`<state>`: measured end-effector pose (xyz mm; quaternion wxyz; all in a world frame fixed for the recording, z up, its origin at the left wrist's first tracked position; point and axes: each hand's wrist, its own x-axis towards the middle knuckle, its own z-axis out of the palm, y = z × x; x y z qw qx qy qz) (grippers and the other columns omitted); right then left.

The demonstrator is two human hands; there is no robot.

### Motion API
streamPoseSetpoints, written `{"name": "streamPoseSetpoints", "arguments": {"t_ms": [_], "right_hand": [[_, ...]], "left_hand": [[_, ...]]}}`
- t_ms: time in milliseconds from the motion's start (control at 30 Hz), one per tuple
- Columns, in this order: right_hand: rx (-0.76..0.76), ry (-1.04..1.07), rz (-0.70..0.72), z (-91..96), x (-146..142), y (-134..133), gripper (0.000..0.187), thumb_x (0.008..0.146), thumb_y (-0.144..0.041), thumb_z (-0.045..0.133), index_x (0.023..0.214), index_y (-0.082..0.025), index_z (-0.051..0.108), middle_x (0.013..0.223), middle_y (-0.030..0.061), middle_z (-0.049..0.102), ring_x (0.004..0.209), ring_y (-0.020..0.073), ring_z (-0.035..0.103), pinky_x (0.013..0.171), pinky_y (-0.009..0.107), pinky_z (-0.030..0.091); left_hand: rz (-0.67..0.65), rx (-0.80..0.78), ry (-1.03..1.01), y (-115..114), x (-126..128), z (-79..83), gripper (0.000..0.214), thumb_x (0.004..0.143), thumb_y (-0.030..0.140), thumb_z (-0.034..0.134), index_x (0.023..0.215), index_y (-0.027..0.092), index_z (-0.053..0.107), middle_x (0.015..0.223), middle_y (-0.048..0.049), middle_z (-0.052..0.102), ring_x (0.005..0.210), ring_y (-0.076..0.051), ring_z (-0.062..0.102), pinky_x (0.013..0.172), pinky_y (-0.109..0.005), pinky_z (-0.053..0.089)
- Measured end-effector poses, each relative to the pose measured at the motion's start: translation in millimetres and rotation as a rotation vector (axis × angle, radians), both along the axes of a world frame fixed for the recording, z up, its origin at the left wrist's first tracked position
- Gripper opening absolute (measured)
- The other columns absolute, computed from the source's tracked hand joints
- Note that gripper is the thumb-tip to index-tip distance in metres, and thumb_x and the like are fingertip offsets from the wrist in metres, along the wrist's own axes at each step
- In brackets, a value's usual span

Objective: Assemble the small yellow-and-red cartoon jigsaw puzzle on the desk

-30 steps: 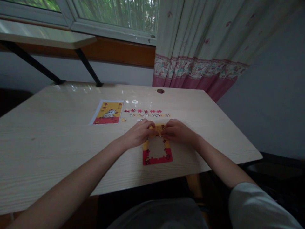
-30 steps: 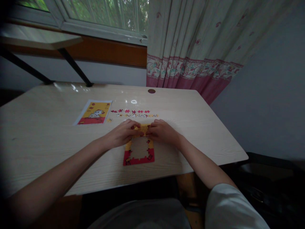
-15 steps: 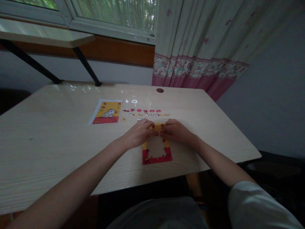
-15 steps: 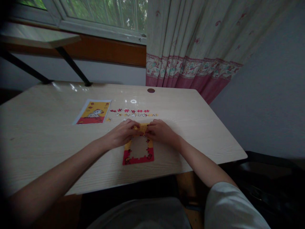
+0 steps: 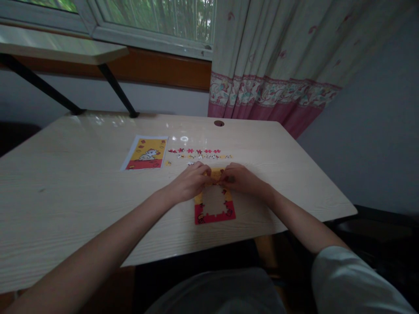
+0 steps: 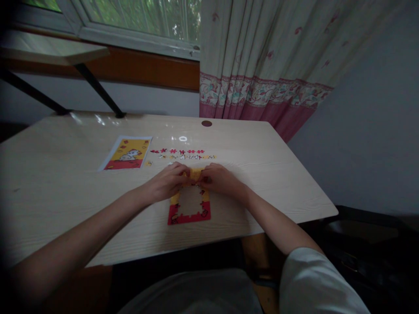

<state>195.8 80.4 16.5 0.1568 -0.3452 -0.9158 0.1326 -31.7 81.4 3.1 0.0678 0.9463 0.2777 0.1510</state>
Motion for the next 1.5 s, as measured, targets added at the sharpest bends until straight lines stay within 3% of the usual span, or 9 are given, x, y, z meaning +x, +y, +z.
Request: {"name": "streamPoseSetpoints", "arguments": {"t_ms": [300,500,767,933,1167,1500], "right_hand": [[0.009,0.203,-0.032,-5.4,14,13,0.006,0.082,-0.024,0.062,0.081,-0.020,0.067,0.076,0.0013,0.066,0.072,0.0128,0.057,0.070,0.025,0.042],[0.027,0.149,0.015,-2.9,25,22,0.011,0.084,-0.023,0.060,0.083,-0.017,0.068,0.078,0.0051,0.068,0.072,0.0137,0.058,0.068,0.026,0.044],[0.028,0.230,-0.036,-15.3,14,-2,0.013,0.084,-0.028,0.062,0.089,-0.018,0.068,0.087,0.0056,0.067,0.083,0.0152,0.059,0.076,0.029,0.047],[0.123,0.167,0.050,-22.9,9,-6,0.013,0.086,-0.028,0.060,0.092,-0.021,0.070,0.096,0.0067,0.067,0.092,0.0166,0.059,0.082,0.031,0.046],[0.220,0.062,0.209,-18.5,13,-4,0.018,0.091,-0.025,0.052,0.098,-0.019,0.068,0.098,0.0060,0.069,0.095,0.0165,0.060,0.088,0.033,0.043],[0.286,-0.055,0.237,-10.6,13,-9,0.023,0.094,-0.024,0.046,0.102,-0.021,0.067,0.102,0.0046,0.070,0.100,0.0184,0.058,0.089,0.034,0.041]], "left_hand": [[-0.042,-0.017,0.040,0,-4,11.3,0.035,0.080,0.008,0.050,0.107,0.024,0.067,0.102,-0.0068,0.060,0.098,-0.023,0.046,0.083,-0.035,0.040],[-0.057,-0.004,0.079,2,-9,21.0,0.033,0.078,0.012,0.054,0.106,0.022,0.067,0.102,-0.0073,0.061,0.095,-0.024,0.047,0.082,-0.037,0.041],[-0.054,0.033,0.038,-13,-9,8.8,0.036,0.083,0.011,0.047,0.113,0.022,0.064,0.112,-0.0099,0.060,0.101,-0.024,0.048,0.085,-0.040,0.042],[-0.040,0.042,0.027,-14,-8,4.4,0.036,0.083,0.010,0.048,0.113,0.023,0.064,0.110,-0.0092,0.061,0.101,-0.024,0.048,0.084,-0.039,0.042],[-0.012,0.039,0.052,-16,-10,1.0,0.038,0.084,0.010,0.046,0.114,0.024,0.063,0.114,-0.0067,0.061,0.104,-0.024,0.046,0.088,-0.039,0.040],[-0.007,0.058,0.051,-19,-9,0.8,0.036,0.085,0.012,0.046,0.116,0.021,0.063,0.115,-0.0100,0.060,0.102,-0.026,0.046,0.083,-0.039,0.041]]}}
